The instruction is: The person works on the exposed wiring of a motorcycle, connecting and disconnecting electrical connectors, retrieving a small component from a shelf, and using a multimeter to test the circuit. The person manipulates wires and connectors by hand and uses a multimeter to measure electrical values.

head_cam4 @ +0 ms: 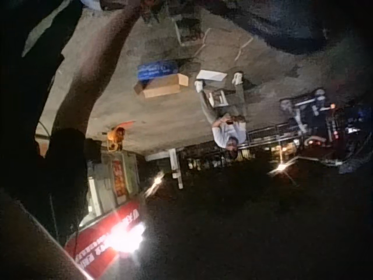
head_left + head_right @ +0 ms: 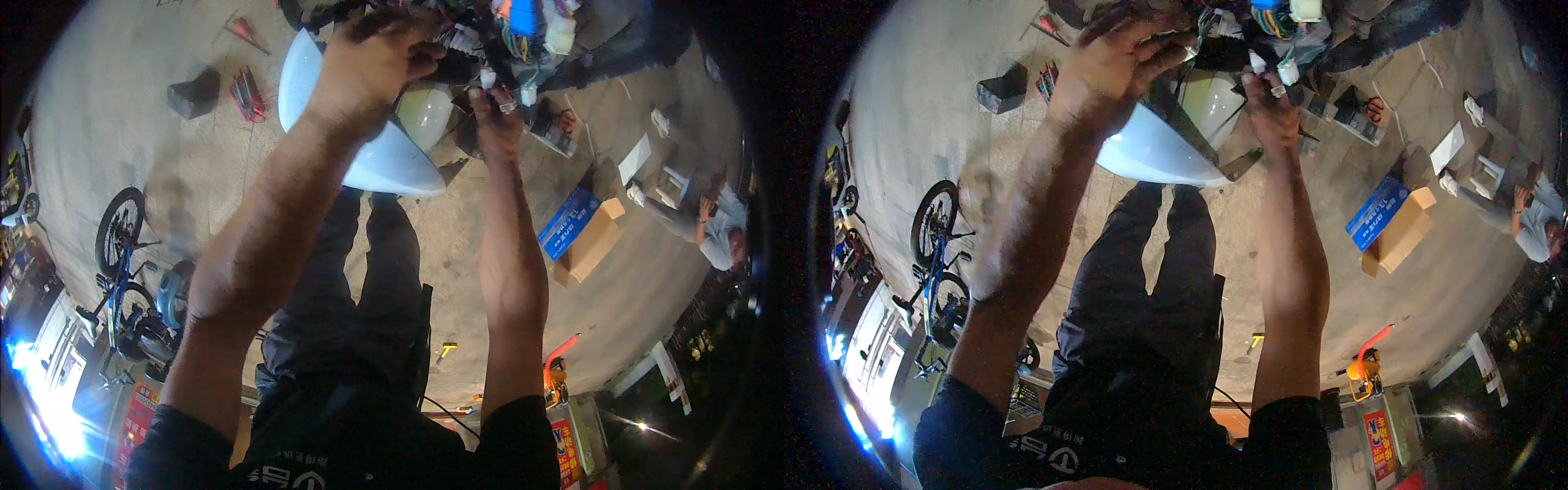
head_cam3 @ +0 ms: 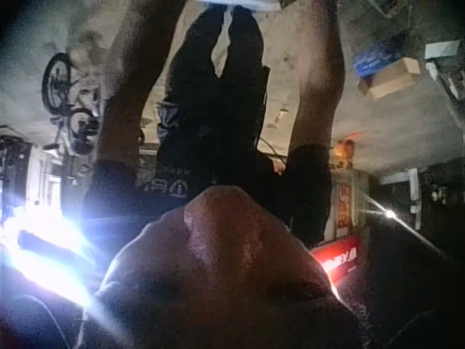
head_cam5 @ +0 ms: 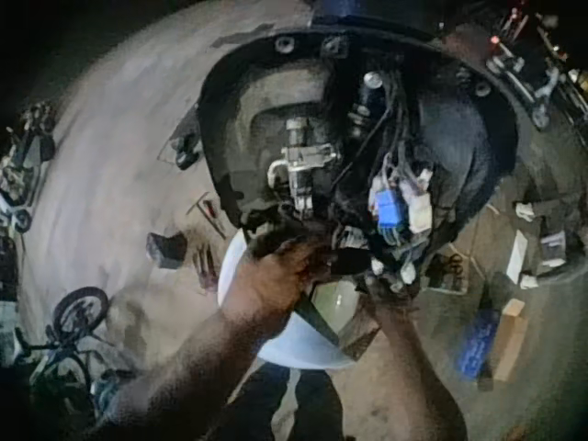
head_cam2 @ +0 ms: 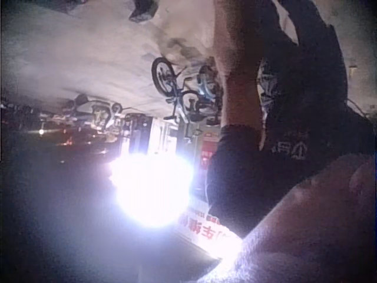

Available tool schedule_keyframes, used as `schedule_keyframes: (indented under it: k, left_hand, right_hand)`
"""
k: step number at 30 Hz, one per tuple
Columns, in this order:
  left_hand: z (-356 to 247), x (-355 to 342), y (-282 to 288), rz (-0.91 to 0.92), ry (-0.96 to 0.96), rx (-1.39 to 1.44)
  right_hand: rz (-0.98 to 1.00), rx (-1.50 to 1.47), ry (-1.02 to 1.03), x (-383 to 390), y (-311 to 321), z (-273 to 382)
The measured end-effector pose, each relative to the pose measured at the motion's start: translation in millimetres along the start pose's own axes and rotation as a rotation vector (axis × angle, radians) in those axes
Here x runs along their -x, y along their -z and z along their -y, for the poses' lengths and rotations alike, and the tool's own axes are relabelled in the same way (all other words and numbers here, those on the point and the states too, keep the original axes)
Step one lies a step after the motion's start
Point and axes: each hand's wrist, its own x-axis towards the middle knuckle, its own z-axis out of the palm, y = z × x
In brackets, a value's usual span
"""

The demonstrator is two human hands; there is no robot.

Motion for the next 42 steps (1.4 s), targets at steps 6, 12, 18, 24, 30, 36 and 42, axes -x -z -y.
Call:
schedule_keyframes:
  k: [6,12,18,24,30,36,42]
  left_hand:
    - [-61,13,-40,-0.142,0.631,0.922]
    - [-106,-12,-71,-0.316,1.049,1.471]
    - [-158,-53,-49,-0.533,1.047,1.516]
    - [-191,-89,-12,-0.666,1.09,1.818]
    - [-176,-78,-30,-0.637,1.229,1.076]
    - [-145,-74,-43,-0.648,1.165,1.258]
    - [-145,-86,-20,-0.459,1.188,1.122]
  right_hand:
    - [0.134,-0.159,0.102,13,19,20]
    - [0.305,-0.154,-0.041,16,41,56]
    - [0.167,-0.123,-0.05,24,22,63]
    - [0.079,0.019,0.021,18,0,71]
    - [0.046,0.04,0.077,13,-5,85]
    - [0.03,0.043,0.093,7,-16,96]
    - [0.013,0.073,0.089,1,-21,103]
